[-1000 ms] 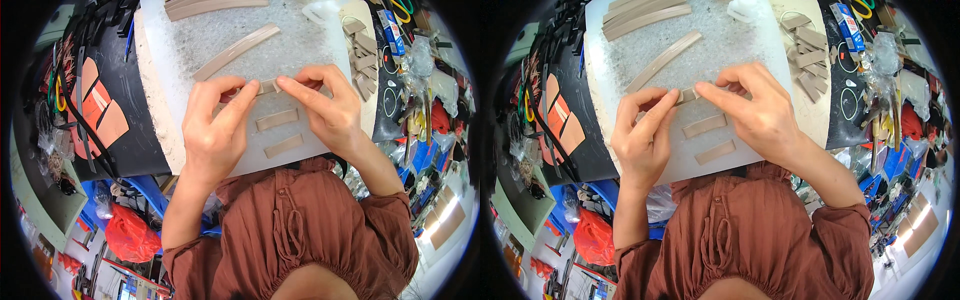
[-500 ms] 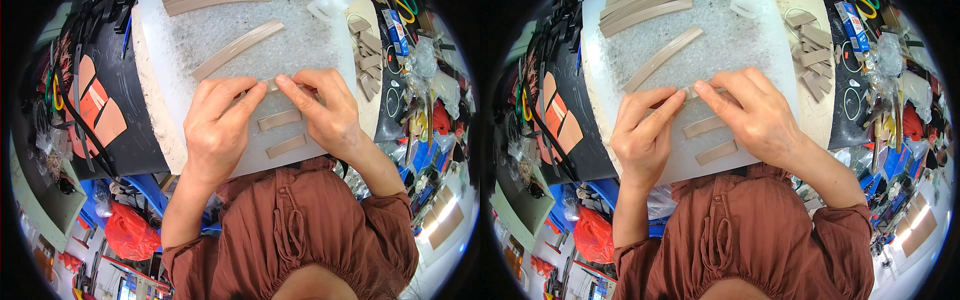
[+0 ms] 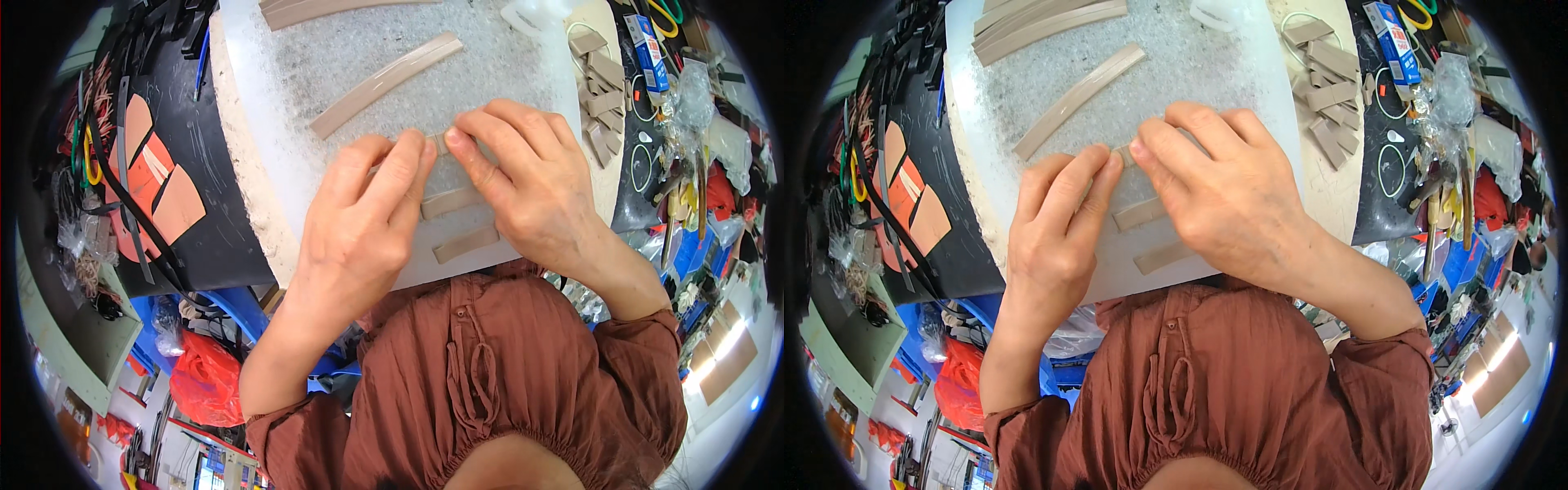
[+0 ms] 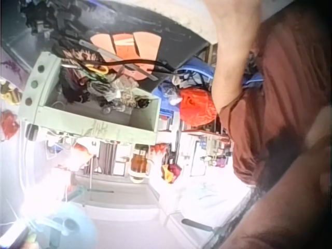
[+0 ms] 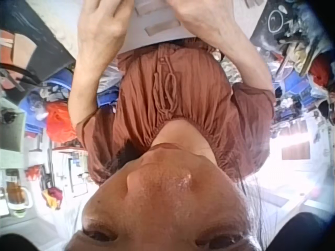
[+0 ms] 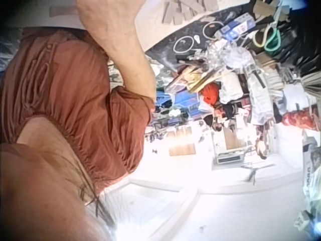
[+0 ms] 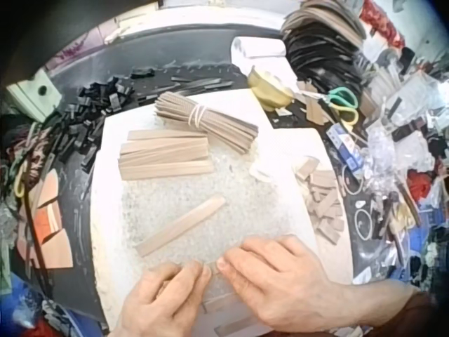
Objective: The recorder applies glue to small leather straps and folds them to prepare shoe components.
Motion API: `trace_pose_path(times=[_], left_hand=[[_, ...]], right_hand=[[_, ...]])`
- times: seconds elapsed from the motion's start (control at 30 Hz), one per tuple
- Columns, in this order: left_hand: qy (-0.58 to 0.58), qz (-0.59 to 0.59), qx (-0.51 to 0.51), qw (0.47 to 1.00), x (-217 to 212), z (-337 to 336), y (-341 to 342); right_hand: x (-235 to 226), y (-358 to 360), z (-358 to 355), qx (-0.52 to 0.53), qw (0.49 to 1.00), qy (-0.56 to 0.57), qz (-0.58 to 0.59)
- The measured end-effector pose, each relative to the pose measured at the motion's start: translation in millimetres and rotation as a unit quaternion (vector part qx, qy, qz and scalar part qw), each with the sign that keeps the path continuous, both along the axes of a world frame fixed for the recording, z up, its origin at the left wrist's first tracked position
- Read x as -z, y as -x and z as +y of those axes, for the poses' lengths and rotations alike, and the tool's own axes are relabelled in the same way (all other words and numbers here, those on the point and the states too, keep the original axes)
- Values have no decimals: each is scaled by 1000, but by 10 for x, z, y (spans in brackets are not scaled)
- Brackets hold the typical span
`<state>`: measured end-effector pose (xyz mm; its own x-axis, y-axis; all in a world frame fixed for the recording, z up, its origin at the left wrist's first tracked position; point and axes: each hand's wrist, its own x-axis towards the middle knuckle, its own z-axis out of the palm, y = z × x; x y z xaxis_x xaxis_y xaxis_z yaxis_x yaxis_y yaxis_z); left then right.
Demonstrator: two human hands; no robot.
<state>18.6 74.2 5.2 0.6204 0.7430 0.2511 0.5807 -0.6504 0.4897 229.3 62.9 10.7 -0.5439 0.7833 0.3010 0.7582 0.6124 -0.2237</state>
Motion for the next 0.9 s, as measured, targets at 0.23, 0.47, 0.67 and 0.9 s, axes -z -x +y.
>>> trace_pose_path(times=[0.23,0.47,0.67,0.9], left_hand=[[44,-42,-17,998,8,-20,-25],[11,29,-5,1000,-29,13,-52],[-49,-32,-15,998,41,-33,40],[-94,-34,-226,969,122,248,218]], right_hand=[[-40,27,-16,7,997,80,2],[20,34,1,1,999,36,19],[-150,-43,20,-25,997,66,30],[80,35,579,49,993,-72,81]])
